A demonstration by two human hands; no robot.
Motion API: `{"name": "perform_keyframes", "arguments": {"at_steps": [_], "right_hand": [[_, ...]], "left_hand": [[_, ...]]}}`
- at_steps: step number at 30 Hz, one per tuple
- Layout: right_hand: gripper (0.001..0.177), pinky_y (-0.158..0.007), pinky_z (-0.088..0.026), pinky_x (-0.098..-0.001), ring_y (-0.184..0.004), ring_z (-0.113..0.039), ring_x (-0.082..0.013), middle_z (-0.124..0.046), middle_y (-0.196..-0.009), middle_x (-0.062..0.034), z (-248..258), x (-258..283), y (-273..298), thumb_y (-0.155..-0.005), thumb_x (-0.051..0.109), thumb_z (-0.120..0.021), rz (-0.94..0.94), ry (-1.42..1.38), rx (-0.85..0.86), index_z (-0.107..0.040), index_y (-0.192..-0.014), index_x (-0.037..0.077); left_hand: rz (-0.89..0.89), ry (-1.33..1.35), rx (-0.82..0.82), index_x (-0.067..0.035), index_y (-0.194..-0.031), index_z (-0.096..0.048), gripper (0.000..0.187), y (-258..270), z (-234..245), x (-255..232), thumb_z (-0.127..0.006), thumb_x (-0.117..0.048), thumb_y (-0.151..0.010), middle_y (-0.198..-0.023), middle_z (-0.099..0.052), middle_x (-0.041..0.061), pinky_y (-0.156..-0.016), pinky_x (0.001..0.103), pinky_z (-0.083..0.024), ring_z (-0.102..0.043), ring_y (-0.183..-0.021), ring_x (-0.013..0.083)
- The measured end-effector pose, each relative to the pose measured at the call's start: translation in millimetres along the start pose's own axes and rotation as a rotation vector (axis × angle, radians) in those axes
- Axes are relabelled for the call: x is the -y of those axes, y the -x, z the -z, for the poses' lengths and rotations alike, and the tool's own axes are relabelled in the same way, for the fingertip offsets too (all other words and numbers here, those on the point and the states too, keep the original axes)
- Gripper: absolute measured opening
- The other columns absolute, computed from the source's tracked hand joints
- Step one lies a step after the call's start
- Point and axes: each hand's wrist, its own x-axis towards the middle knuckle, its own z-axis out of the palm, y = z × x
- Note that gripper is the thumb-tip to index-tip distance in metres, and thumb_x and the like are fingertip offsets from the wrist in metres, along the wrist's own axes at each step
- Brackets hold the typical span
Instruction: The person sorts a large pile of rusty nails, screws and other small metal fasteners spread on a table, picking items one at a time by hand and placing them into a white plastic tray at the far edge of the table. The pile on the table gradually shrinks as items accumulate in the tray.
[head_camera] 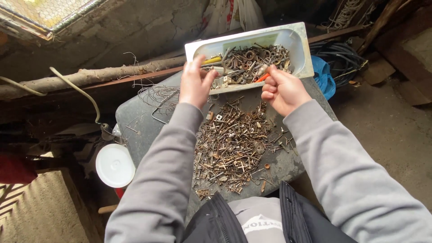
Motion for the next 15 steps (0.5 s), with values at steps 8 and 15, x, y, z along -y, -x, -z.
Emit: {"name": "perform_keyframes", "arguments": {"at_steps": [8, 15], "right_hand": [[0.016, -0.084, -0.053, -0.0317, -0.091, -0.062, -0.0181, -0.062, -0.092, -0.0026, 21.3, -14.6, 8.9, -0.107, 0.022, -0.053, -0.048, -0.302, -0.21, -0.062, -0.102, 0.01], [0.099, -0.11, 0.002, -0.0843, -0.152, 0.026, -0.0465, 0.026, -0.166, -0.0233, 1.5, 11.1, 30.5, -0.103, 0.055, -0.047, 0.051, -0.246, -0.036, 0.024, -0.158, 0.014]], "left_hand": [[-0.097, -0.17, -0.14, -0.002, -0.131, -0.057, 0.035, 71.0, 36.4, 35.5, -0.062, -0.003, -0.096, -0.109, -0.059, 0.019, -0.087, 0.047, -0.056, -0.065, -0.102, 0.0417], [0.08, -0.21, -0.097, -0.011, -0.127, -0.062, 0.034, 198.7, 60.3, 85.7, -0.061, -0.009, -0.094, -0.107, -0.063, 0.012, -0.084, 0.045, -0.056, -0.068, -0.093, 0.0338]]}}
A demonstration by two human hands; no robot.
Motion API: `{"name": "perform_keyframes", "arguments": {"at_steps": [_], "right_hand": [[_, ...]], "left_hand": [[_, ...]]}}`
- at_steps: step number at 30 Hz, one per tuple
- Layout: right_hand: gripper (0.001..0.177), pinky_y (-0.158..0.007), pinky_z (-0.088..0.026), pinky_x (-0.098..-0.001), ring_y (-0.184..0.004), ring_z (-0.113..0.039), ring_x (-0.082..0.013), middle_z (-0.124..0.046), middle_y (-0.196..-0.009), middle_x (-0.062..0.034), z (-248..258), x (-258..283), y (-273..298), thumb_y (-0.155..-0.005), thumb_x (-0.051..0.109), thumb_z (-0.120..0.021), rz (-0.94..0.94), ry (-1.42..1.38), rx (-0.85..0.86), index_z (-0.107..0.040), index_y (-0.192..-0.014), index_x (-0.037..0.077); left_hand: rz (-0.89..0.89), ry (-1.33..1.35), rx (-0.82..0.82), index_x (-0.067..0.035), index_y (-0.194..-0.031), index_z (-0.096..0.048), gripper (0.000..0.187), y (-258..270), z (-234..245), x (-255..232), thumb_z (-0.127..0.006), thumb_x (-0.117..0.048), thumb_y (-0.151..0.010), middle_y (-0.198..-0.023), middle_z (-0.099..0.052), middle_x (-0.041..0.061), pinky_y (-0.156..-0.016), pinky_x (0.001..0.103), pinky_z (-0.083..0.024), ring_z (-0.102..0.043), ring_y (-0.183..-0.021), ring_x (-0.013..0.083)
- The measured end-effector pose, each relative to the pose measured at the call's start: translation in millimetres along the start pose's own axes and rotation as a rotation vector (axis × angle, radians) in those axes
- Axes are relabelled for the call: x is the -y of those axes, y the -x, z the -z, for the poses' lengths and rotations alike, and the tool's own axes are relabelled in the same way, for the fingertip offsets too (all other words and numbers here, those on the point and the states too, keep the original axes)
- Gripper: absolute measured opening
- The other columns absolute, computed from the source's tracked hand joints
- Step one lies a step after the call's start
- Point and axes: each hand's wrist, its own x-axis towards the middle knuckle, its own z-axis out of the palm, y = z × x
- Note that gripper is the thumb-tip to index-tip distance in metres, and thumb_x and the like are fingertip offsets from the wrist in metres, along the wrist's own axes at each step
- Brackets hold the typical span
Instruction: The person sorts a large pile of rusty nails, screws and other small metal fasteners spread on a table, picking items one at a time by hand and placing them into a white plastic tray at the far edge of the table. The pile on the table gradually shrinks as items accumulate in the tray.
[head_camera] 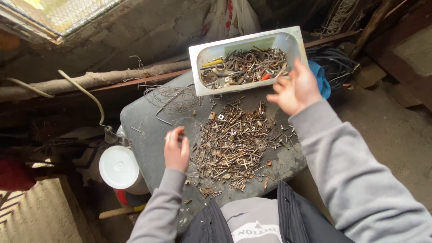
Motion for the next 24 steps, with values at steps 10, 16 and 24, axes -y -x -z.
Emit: {"name": "perform_keyframes", "arguments": {"at_steps": [10, 16, 24], "right_hand": [[0.064, -0.121, -0.022, -0.0516, -0.154, -0.017, -0.0318, -0.021, -0.165, -0.0154, 126.0, -112.4, 163.5, -0.102, 0.02, -0.051, 0.055, 0.284, -0.605, -0.023, -0.158, 0.013], [0.057, -0.113, -0.036, -0.0476, -0.147, -0.039, -0.0283, -0.038, -0.16, -0.0156, 240.1, -163.8, 243.8, -0.1, 0.019, -0.05, 0.088, 0.439, -0.897, -0.036, -0.155, 0.009], [0.056, -0.094, -0.044, -0.0521, -0.132, -0.048, -0.026, -0.047, -0.153, -0.0122, 436.9, -242.2, 326.2, -0.096, 0.013, -0.064, 0.029, 0.583, -1.052, -0.047, -0.15, 0.014]], "left_hand": [[0.056, -0.279, 0.254, -0.018, -0.108, -0.065, 0.019, 121.1, 34.8, 57.7, -0.058, -0.021, -0.09, -0.096, -0.06, 0.001, -0.072, 0.04, -0.054, -0.066, -0.085, 0.0241], [0.001, -0.373, 0.498, -0.018, -0.105, -0.061, 0.017, 151.1, 49.0, 66.4, -0.051, -0.02, -0.091, -0.099, -0.063, 0.003, -0.068, 0.047, -0.052, -0.065, -0.087, 0.0302], [0.066, -0.413, 0.566, -0.02, -0.105, -0.058, 0.017, 177.8, 46.5, 62.4, -0.051, -0.024, -0.091, -0.111, -0.073, 0.0, -0.076, 0.044, -0.055, -0.071, -0.09, 0.0313]]}}
